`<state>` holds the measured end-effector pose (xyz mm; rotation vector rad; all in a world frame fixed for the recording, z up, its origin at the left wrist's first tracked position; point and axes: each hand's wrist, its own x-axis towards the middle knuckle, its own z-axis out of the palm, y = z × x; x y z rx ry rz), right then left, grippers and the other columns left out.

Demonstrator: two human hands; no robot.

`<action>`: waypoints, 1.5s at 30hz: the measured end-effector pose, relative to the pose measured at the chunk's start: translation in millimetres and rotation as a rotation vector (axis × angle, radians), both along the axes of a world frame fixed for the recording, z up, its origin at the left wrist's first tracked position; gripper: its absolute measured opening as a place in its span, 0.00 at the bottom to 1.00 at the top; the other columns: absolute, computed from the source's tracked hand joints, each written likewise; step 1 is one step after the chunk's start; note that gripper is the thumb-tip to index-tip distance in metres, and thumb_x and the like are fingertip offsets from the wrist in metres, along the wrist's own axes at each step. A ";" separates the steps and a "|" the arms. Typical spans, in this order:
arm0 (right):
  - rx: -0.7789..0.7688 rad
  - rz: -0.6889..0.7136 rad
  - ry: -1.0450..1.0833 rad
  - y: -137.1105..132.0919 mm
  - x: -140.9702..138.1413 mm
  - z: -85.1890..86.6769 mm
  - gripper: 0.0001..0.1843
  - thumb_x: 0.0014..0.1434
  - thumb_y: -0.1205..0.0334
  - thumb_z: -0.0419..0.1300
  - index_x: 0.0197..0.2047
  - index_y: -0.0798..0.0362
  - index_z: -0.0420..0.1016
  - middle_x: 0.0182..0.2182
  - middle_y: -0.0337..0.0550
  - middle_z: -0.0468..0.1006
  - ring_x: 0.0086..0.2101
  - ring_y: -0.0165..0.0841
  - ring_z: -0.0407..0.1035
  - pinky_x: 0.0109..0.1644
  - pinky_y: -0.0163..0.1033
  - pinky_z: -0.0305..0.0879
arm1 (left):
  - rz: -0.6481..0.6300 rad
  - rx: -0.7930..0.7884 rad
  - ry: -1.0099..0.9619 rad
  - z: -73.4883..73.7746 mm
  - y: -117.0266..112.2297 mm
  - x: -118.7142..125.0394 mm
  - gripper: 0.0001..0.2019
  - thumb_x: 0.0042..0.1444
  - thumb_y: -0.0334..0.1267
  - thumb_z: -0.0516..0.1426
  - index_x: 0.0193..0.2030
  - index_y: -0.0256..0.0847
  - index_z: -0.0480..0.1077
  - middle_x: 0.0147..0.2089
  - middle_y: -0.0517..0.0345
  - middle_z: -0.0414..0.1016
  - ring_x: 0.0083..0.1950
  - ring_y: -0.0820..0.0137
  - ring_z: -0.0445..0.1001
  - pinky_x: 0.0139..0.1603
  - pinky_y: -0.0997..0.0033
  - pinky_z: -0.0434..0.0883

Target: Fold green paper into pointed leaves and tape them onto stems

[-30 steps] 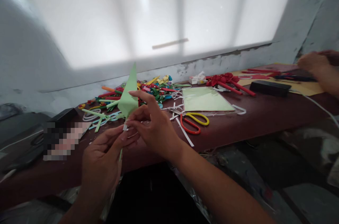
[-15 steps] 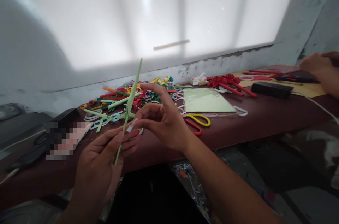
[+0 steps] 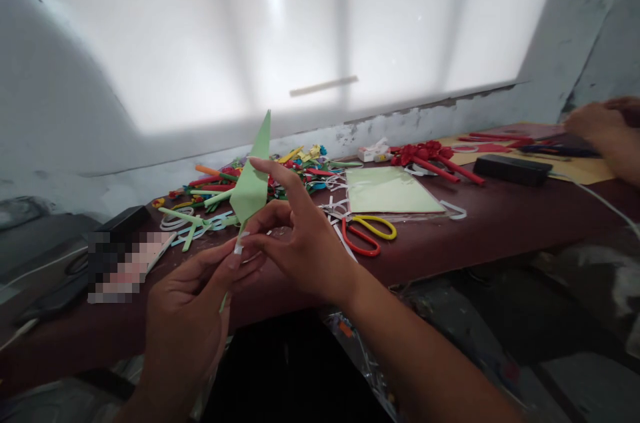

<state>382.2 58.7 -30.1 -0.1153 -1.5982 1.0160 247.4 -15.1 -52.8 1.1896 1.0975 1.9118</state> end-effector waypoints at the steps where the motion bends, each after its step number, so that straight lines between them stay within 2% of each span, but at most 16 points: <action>1: 0.006 -0.016 -0.002 -0.2 -0.7 -0.6 0.44 0.56 0.74 0.70 0.67 0.33 0.58 0.32 0.30 0.78 0.33 0.30 0.76 0.40 0.36 0.77 | -0.001 0.004 0.005 0.4 0.4 0.2 0.10 0.53 0.41 0.69 0.42 0.44 0.83 0.40 0.54 0.86 0.41 0.63 0.85 0.46 0.69 0.83; 6: 0.003 -0.046 0.013 -1.8 -6.2 -5.3 0.42 0.56 0.73 0.70 0.66 0.31 0.61 0.33 0.31 0.78 0.35 0.30 0.76 0.40 0.36 0.77 | 0.021 0.045 0.016 1.0 2.4 1.1 0.09 0.53 0.40 0.70 0.42 0.46 0.83 0.39 0.57 0.86 0.42 0.67 0.85 0.50 0.73 0.80; 14: -0.117 0.004 0.083 -3.5 -17.2 -13.3 0.42 0.55 0.72 0.71 0.66 0.35 0.61 0.32 0.31 0.76 0.33 0.31 0.75 0.40 0.40 0.77 | 0.095 0.091 -0.002 -12.8 3.5 1.8 0.11 0.54 0.41 0.69 0.43 0.43 0.83 0.42 0.56 0.86 0.42 0.63 0.85 0.47 0.66 0.83; 19: -0.179 -0.033 0.058 -4.8 -18.0 -12.5 0.41 0.55 0.69 0.71 0.67 0.38 0.61 0.31 0.32 0.77 0.33 0.32 0.74 0.39 0.41 0.76 | 0.105 0.087 -0.051 -15.6 7.1 4.8 0.11 0.52 0.41 0.70 0.42 0.42 0.82 0.40 0.55 0.86 0.40 0.64 0.85 0.44 0.68 0.83; 23: -0.255 -0.011 0.060 -5.8 -18.1 -9.6 0.43 0.52 0.69 0.72 0.66 0.40 0.60 0.29 0.32 0.78 0.32 0.33 0.74 0.38 0.41 0.75 | 0.076 0.077 -0.088 -15.9 10.2 7.8 0.09 0.55 0.41 0.69 0.41 0.41 0.82 0.40 0.54 0.86 0.39 0.63 0.85 0.43 0.64 0.84; 28: -0.365 -0.040 0.077 -8.9 -20.8 -7.2 0.44 0.47 0.69 0.74 0.63 0.41 0.62 0.27 0.30 0.77 0.30 0.33 0.75 0.38 0.41 0.74 | 0.108 0.110 -0.126 -18.7 11.0 12.1 0.08 0.55 0.40 0.68 0.41 0.42 0.82 0.41 0.56 0.86 0.43 0.64 0.85 0.47 0.66 0.83; 32: -0.548 0.134 0.165 -8.7 -23.8 -10.6 0.48 0.40 0.69 0.77 0.61 0.43 0.62 0.26 0.27 0.77 0.28 0.30 0.73 0.34 0.36 0.73 | 0.103 0.119 -0.155 -16.6 8.7 15.5 0.08 0.54 0.40 0.69 0.40 0.41 0.82 0.40 0.56 0.86 0.44 0.63 0.85 0.47 0.65 0.83; 34: -0.642 0.223 0.205 -7.9 -25.7 -13.8 0.42 0.37 0.69 0.79 0.55 0.45 0.68 0.27 0.27 0.78 0.27 0.28 0.73 0.34 0.34 0.72 | 0.091 0.116 -0.176 -14.9 8.0 16.6 0.09 0.52 0.41 0.70 0.38 0.41 0.82 0.39 0.55 0.86 0.42 0.63 0.85 0.45 0.64 0.83; 38: -0.704 0.286 0.183 -7.5 -29.0 -19.1 0.19 0.38 0.62 0.79 0.33 0.54 0.78 0.27 0.35 0.81 0.27 0.26 0.73 0.33 0.32 0.71 | 0.070 0.084 -0.192 -13.9 8.8 16.5 0.11 0.49 0.43 0.71 0.36 0.40 0.81 0.37 0.55 0.85 0.36 0.64 0.85 0.41 0.65 0.83; 41: -0.693 0.287 0.150 -6.1 -28.2 -20.5 0.16 0.39 0.58 0.79 0.29 0.54 0.82 0.26 0.38 0.81 0.26 0.28 0.73 0.30 0.33 0.71 | 0.032 0.029 -0.146 -14.1 8.9 13.8 0.12 0.51 0.45 0.69 0.38 0.40 0.81 0.38 0.53 0.85 0.36 0.64 0.85 0.40 0.65 0.83; 45: -0.665 0.288 0.127 -0.5 -23.3 -22.5 0.15 0.39 0.56 0.79 0.27 0.53 0.82 0.24 0.37 0.79 0.24 0.26 0.69 0.27 0.31 0.66 | -0.038 -0.088 0.015 -11.2 6.7 5.5 0.15 0.55 0.47 0.66 0.41 0.37 0.80 0.35 0.50 0.84 0.34 0.63 0.84 0.36 0.65 0.82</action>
